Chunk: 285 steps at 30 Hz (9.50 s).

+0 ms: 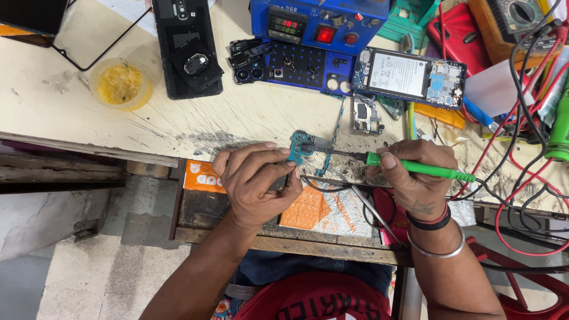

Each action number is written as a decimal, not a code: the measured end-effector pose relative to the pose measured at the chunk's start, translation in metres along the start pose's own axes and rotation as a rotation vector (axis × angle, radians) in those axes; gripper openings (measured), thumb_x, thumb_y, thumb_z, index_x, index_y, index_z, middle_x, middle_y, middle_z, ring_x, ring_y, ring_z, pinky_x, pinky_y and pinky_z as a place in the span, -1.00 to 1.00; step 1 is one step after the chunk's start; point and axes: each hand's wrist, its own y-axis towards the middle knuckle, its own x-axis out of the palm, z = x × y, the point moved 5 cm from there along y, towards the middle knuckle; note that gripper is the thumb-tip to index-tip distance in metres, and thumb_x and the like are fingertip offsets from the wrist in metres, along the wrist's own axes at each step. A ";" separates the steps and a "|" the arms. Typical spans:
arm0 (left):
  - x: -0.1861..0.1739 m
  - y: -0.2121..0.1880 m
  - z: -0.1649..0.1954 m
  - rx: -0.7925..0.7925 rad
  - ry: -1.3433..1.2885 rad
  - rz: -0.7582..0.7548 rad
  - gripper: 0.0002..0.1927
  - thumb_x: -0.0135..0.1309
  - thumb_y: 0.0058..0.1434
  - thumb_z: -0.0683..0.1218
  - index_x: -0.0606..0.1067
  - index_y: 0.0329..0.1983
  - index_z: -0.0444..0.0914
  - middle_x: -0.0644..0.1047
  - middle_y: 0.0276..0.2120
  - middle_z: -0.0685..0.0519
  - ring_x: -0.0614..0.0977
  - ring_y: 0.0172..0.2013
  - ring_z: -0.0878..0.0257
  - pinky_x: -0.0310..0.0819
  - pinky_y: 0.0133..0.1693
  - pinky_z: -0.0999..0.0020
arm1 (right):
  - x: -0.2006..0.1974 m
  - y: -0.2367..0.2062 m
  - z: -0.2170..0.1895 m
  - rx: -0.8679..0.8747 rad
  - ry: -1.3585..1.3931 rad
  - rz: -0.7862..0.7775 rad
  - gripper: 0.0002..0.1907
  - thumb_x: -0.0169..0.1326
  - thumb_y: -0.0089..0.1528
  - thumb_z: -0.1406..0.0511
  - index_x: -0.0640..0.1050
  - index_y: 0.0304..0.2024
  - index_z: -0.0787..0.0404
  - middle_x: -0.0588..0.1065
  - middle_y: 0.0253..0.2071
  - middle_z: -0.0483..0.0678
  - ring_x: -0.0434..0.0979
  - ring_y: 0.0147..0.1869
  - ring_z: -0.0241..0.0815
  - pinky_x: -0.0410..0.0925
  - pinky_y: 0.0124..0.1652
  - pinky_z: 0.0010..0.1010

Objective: The person repairs a disassembled smartphone at a cluttered workbench. They first work on the phone body with a screwdriver, then hold the midframe with tweezers while using a green-handled soldering iron to solder and rework components on the board, repeatedly repositioning the part and applying flux from a small container.

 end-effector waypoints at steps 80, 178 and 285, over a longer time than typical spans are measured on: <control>0.006 0.005 0.026 -0.008 -0.029 -0.048 -0.87 0.36 -0.02 -0.10 0.60 -0.47 -0.04 0.66 -0.27 0.27 0.62 -0.10 0.36 0.13 0.09 0.31 | -0.021 -0.003 -0.004 0.016 0.071 -0.014 -0.80 0.15 0.32 0.34 0.52 -0.39 0.28 0.60 -0.50 -0.06 0.66 -0.48 -0.33 0.48 -0.48 -0.55; -0.019 -0.039 0.087 -0.176 -0.543 -0.266 -0.80 0.35 0.14 -0.27 0.59 -0.21 -0.23 0.64 -0.22 0.02 0.76 -0.24 0.23 0.73 -0.24 0.39 | -0.047 -0.030 0.013 0.090 0.215 0.104 -0.75 0.11 0.46 0.31 0.42 -0.28 0.29 0.57 -0.44 0.06 0.62 -0.43 -0.25 0.47 -0.39 -0.49; 0.040 0.001 0.022 -0.007 -0.387 -0.108 -0.92 0.10 0.41 -0.21 0.43 -0.15 -0.30 0.68 -0.19 -0.09 0.76 -0.08 0.11 0.76 -0.05 0.26 | -0.039 -0.018 0.017 0.008 0.034 0.016 -0.78 0.13 0.41 0.36 0.47 -0.35 0.28 0.57 -0.46 -0.04 0.62 -0.47 -0.31 0.45 -0.44 -0.59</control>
